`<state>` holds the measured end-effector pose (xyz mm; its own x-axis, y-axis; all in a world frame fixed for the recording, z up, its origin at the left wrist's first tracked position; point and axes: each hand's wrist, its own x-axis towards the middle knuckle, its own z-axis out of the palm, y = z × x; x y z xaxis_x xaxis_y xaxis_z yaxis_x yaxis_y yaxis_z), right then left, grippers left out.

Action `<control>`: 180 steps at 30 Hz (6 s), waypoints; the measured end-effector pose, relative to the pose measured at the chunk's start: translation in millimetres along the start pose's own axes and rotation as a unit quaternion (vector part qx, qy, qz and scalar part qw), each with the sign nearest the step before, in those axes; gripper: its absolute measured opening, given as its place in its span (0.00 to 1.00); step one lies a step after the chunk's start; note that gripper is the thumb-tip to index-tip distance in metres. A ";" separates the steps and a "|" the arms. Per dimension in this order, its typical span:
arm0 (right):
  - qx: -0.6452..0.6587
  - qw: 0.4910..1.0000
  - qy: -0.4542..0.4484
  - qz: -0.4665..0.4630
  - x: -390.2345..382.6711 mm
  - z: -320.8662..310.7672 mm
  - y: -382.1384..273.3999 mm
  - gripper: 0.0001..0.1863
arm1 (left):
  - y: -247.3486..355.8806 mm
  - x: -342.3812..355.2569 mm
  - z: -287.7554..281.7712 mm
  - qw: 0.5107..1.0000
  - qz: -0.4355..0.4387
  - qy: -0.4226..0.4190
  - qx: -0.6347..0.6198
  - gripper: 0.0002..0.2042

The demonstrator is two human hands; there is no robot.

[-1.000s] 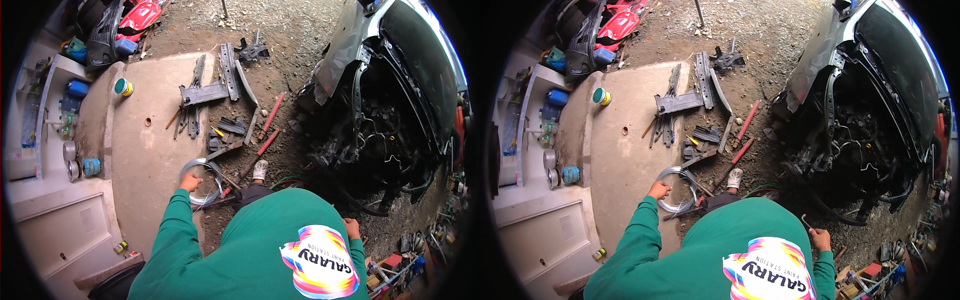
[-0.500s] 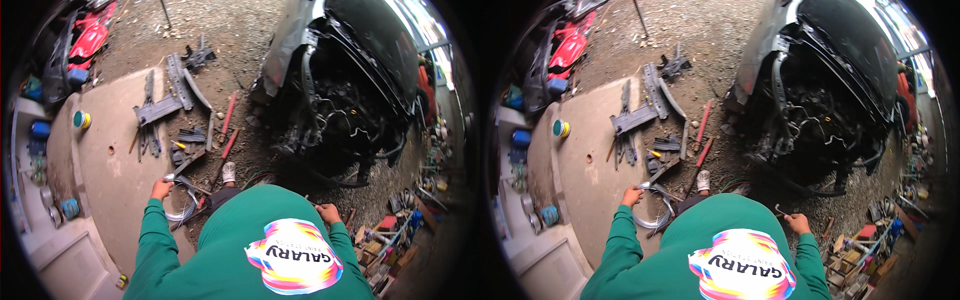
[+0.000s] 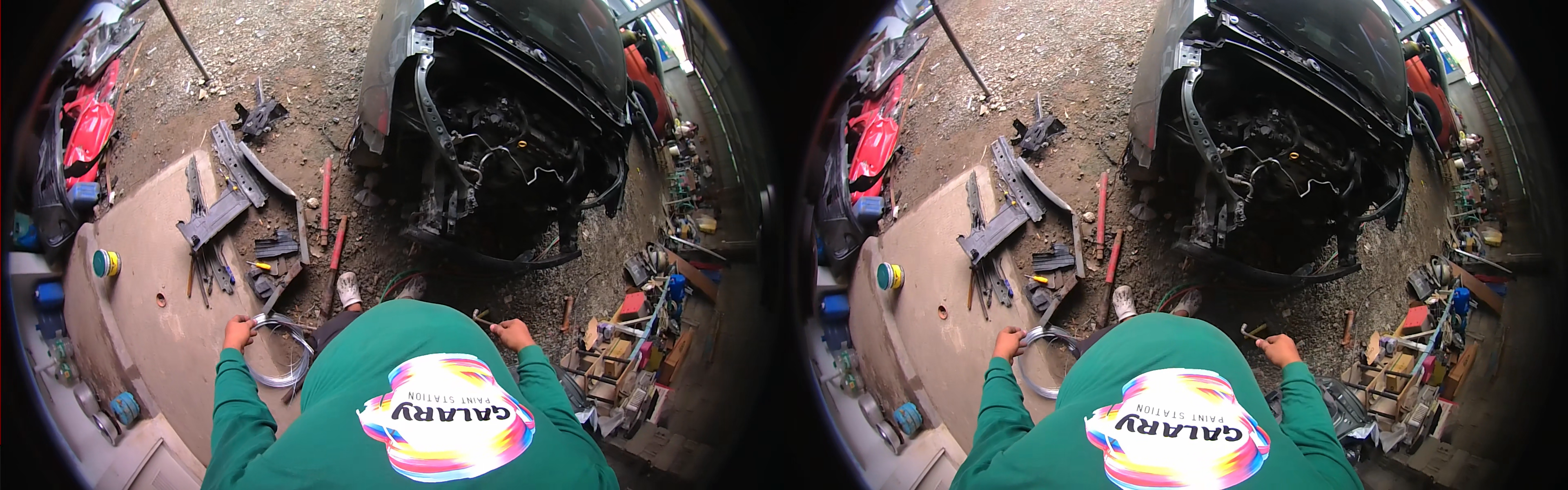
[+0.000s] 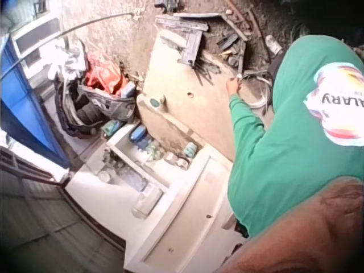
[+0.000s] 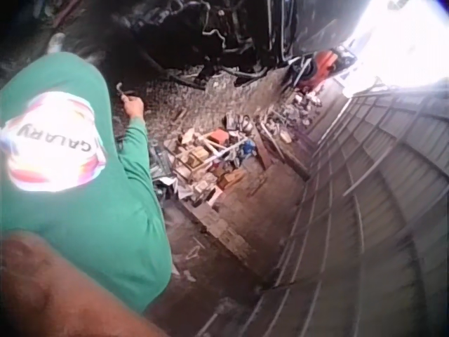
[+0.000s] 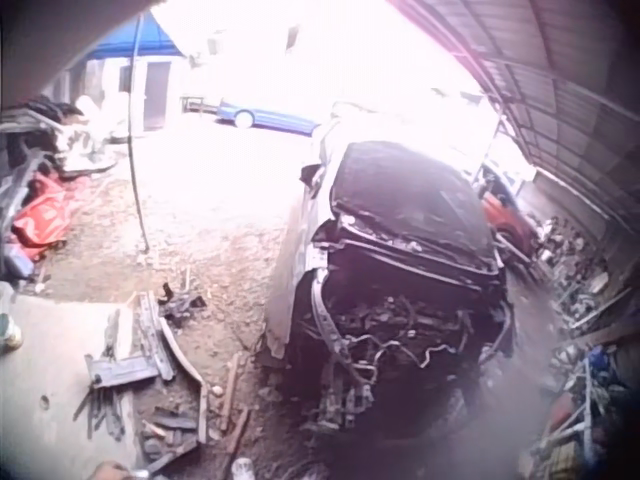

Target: The person fits metal components onto the front frame of a car, using a screwdriver to align the parts and securing them in place with locking pliers.

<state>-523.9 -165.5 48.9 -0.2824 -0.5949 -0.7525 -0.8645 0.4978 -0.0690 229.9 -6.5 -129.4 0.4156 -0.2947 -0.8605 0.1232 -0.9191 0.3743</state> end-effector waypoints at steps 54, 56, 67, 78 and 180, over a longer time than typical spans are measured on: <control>0.112 0.993 0.024 -0.001 52.3 -21.9 135.4 0.23 | 160.3 -20.1 203.7 0.988 0.051 -0.036 0.139 0.18; 0.189 0.981 0.006 0.039 64.8 -31.5 158.8 0.25 | 181.4 -30.6 234.2 0.984 0.060 -0.048 0.163 0.19; 0.348 0.917 0.009 0.195 93.9 -11.0 252.0 0.21 | 375.6 -81.7 387.3 0.973 0.131 -0.183 0.043 0.34; 0.436 0.861 0.050 0.256 9.2 34.2 90.0 0.21 | 593.4 19.7 525.7 0.948 0.105 -0.267 -0.140 0.39; 0.413 0.876 0.034 0.245 52.6 74.6 136.9 0.22 | 502.2 -121.9 607.3 0.493 0.572 -0.205 0.623 0.20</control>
<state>-626.1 -81.6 -49.0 -0.5835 -0.2039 -0.7861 -0.0441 0.9745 -0.2200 -306.2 -591.0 -46.4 -0.6774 -0.5999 -0.4259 -0.7354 0.5379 0.4121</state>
